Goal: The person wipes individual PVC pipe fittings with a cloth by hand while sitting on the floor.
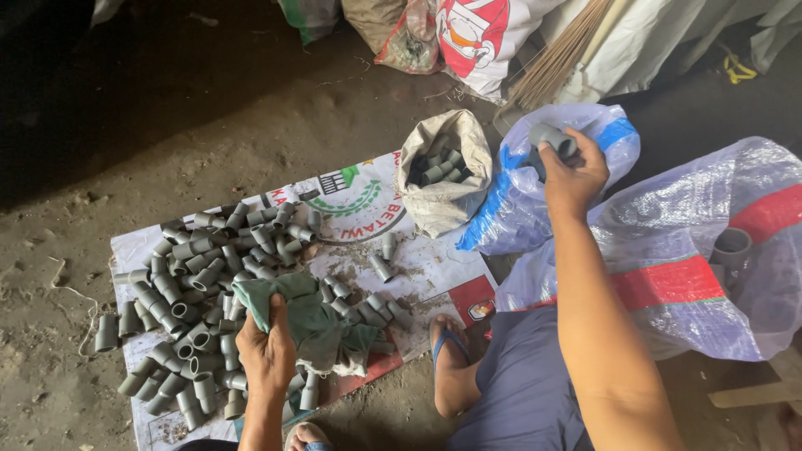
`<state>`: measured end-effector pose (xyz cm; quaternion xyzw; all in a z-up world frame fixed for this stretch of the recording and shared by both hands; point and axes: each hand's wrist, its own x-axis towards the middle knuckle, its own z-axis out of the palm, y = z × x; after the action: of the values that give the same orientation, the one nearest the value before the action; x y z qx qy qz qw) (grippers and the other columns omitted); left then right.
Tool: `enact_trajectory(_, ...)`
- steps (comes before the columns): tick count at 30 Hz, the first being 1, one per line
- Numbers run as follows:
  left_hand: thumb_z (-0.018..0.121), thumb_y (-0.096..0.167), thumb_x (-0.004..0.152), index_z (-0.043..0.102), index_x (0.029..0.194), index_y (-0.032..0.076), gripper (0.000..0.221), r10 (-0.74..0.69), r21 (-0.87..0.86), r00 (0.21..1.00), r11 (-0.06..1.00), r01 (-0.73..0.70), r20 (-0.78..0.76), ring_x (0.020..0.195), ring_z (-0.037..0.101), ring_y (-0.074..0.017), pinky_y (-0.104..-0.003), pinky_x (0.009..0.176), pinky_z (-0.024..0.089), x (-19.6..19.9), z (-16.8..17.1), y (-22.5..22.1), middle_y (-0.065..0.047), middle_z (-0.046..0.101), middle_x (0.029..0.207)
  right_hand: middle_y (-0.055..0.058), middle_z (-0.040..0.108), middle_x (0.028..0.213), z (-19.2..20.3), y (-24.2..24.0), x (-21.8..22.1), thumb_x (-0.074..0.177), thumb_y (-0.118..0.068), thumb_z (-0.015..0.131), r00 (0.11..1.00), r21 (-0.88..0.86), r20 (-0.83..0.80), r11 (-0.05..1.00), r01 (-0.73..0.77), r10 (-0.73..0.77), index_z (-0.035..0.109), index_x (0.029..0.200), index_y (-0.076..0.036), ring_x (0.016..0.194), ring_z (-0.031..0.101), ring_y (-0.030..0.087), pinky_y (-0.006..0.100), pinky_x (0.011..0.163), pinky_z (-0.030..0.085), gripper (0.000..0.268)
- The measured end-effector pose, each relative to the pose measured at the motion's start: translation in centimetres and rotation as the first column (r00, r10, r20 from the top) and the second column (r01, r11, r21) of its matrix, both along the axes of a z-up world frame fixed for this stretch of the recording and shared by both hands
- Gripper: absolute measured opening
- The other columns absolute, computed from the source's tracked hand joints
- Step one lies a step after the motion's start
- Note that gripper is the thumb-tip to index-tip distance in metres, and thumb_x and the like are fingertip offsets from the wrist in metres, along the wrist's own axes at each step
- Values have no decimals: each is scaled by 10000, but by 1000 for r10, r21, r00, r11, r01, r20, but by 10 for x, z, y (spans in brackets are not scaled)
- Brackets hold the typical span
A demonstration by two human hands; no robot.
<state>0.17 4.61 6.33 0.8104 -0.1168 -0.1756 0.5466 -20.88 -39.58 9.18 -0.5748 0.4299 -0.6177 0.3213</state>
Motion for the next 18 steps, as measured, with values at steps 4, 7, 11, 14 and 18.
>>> enact_trajectory(4, 607, 404, 999, 662, 810, 88, 372, -33, -24, 985, 999, 38, 169, 614, 553, -174, -351, 522, 429, 0, -4, -1, -58, 663, 715, 46, 683, 1085, 10, 11, 2, 799, -80, 875, 993, -52, -121, 999, -14, 8, 764, 1099, -126, 900, 695, 137, 245, 786, 618, 323)
enact_trajectory(7, 694, 306, 956, 695, 726, 75, 325, -80, 73, 897, 996, 54, 435, 593, 579, -191, -371, 494, 402, 1, -4, -2, -34, 638, 786, 1, 735, 851, 15, 17, -3, 799, -137, 860, 955, 312, -253, 947, -70, 154, 745, 1065, -161, 616, 663, 82, 236, 564, 556, 291)
enact_trajectory(11, 761, 252, 887, 739, 732, 113, 209, -52, 92, 869, 996, 7, 492, 652, 630, -200, -380, 513, 446, -1, -9, -2, -11, 669, 828, 92, 734, 838, 0, -5, -11, 804, -42, 823, 982, 610, -99, 789, -70, 163, 742, 1081, -72, 633, 654, 79, 177, 620, 642, 290)
enact_trajectory(14, 755, 276, 894, 744, 763, 121, 203, -37, 94, 836, 995, -17, 548, 651, 636, -223, -403, 521, 444, 1, -12, -2, -5, 670, 840, 41, 693, 691, -34, -46, -29, 762, -31, 850, 990, 444, 138, 894, -60, -3, 739, 950, -144, 509, 613, 76, 254, 547, 643, 245)
enact_trajectory(18, 595, 421, 1000, 490, 658, 87, 490, -57, 131, 942, 991, 14, 330, 576, 475, -199, -414, 525, 348, 1, -5, -2, -32, 484, 632, 94, 639, 1284, -60, -61, -48, 819, -266, 883, 998, 532, -59, 846, 30, 1, 248, 1581, -239, 930, 732, 178, 302, 806, 637, 992)
